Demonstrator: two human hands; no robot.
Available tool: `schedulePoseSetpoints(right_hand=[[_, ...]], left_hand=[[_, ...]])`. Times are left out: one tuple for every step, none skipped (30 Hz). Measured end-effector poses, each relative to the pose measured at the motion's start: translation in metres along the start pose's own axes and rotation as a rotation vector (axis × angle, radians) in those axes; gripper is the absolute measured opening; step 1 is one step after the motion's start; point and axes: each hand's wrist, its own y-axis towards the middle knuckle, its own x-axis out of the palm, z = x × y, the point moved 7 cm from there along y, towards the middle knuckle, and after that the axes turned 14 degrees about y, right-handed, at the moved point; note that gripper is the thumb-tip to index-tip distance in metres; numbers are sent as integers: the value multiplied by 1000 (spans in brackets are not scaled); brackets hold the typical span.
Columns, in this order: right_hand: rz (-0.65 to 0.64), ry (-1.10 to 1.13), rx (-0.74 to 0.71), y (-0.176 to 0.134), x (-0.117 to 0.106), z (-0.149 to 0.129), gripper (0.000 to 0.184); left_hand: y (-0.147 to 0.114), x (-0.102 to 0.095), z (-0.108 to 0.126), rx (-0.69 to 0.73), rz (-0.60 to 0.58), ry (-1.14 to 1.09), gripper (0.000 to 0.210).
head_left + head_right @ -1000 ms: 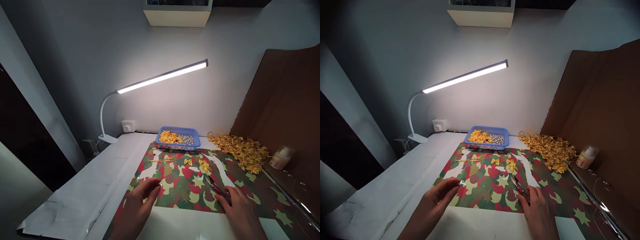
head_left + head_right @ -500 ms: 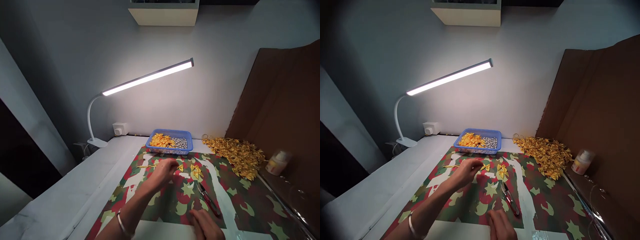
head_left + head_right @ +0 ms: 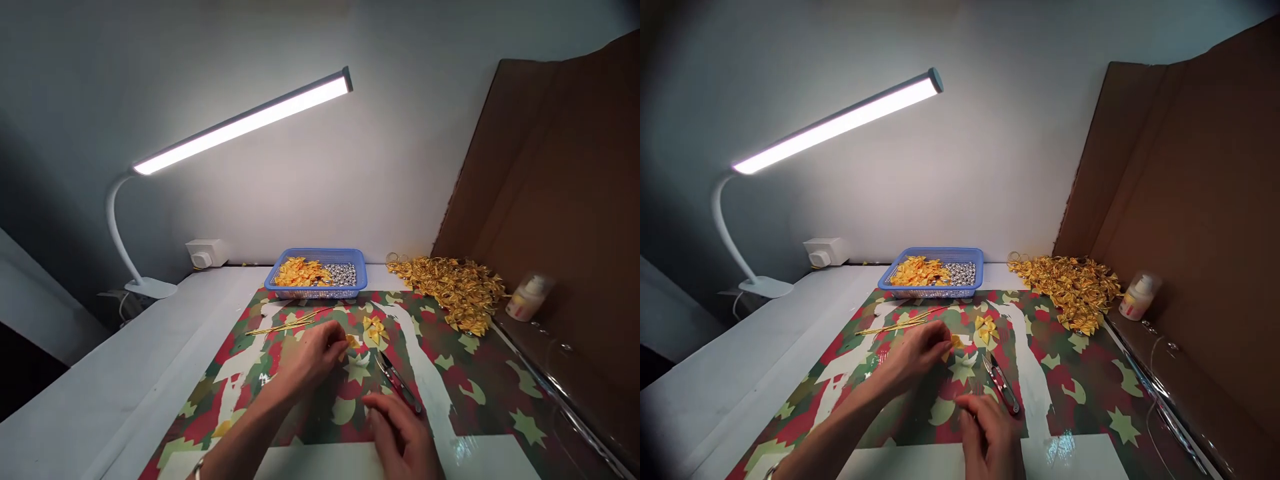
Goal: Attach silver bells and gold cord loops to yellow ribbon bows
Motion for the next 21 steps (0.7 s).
schedulePoseSetpoints(right_hand=[[4, 36, 49, 4, -1, -1, 47], [4, 71, 101, 7, -1, -3, 46], [-3, 107, 152, 10, 1, -4, 47], [-19, 145, 203, 11, 3, -6, 48], [-43, 184, 251, 12, 7, -9, 49], [-74, 221, 296, 11, 11, -11, 49], [-107, 257, 336, 9, 16, -13, 49], [-139, 290, 374, 7, 21, -15, 49], [-165, 324, 410, 4, 26, -17, 49], [-184, 358, 443, 1, 30, -19, 49], [-195, 393, 473, -2, 34, -20, 49], [-198, 427, 498, -5, 37, -21, 50], [-196, 457, 518, -8, 39, -21, 51], [-189, 480, 531, -10, 41, -22, 51], [-181, 495, 540, -12, 43, -22, 52], [-173, 504, 544, -14, 46, -21, 52], [-165, 508, 546, -16, 48, -21, 52], [-157, 508, 548, -19, 50, -20, 52], [-149, 507, 552, -21, 52, -18, 53], [-142, 504, 560, -24, 54, -16, 53], [-136, 501, 571, -27, 54, -14, 54]], left_hand=[[-11, 0, 5, 9, -16, -70, 17], [-21, 1, 9, 19, -35, -151, 16], [-32, 2, 13, 28, -57, -235, 16], [-42, 3, 16, 30, -80, -315, 16], [-52, 4, 18, 25, -94, -386, 16], [-60, 4, 19, 16, -102, -447, 17], [-68, 5, 19, 7, -115, -504, 18], [-75, 6, 18, -5, -126, -556, 19], [-82, 7, 16, -17, -137, -602, 20], [-88, 8, 14, -31, -146, -640, 20], [-94, 10, 11, -55, -147, -681, 21], [-99, 12, 6, -90, -141, -731, 23], [-105, 15, 0, -134, -126, -787, 26], [-110, 18, -5, -176, -112, -848, 29], [-115, 22, -10, -208, -100, -909, 33], [-118, 25, -14, -223, -93, -964, 35], [-121, 29, -16, -219, -94, -1012, 36], [-123, 31, -17, -207, -99, -1046, 36], [-124, 33, -18, -195, -103, -1079, 34], [-125, 34, -20, -189, -99, -1109, 31], [-126, 34, -21, -190, -86, -1135, 29]])
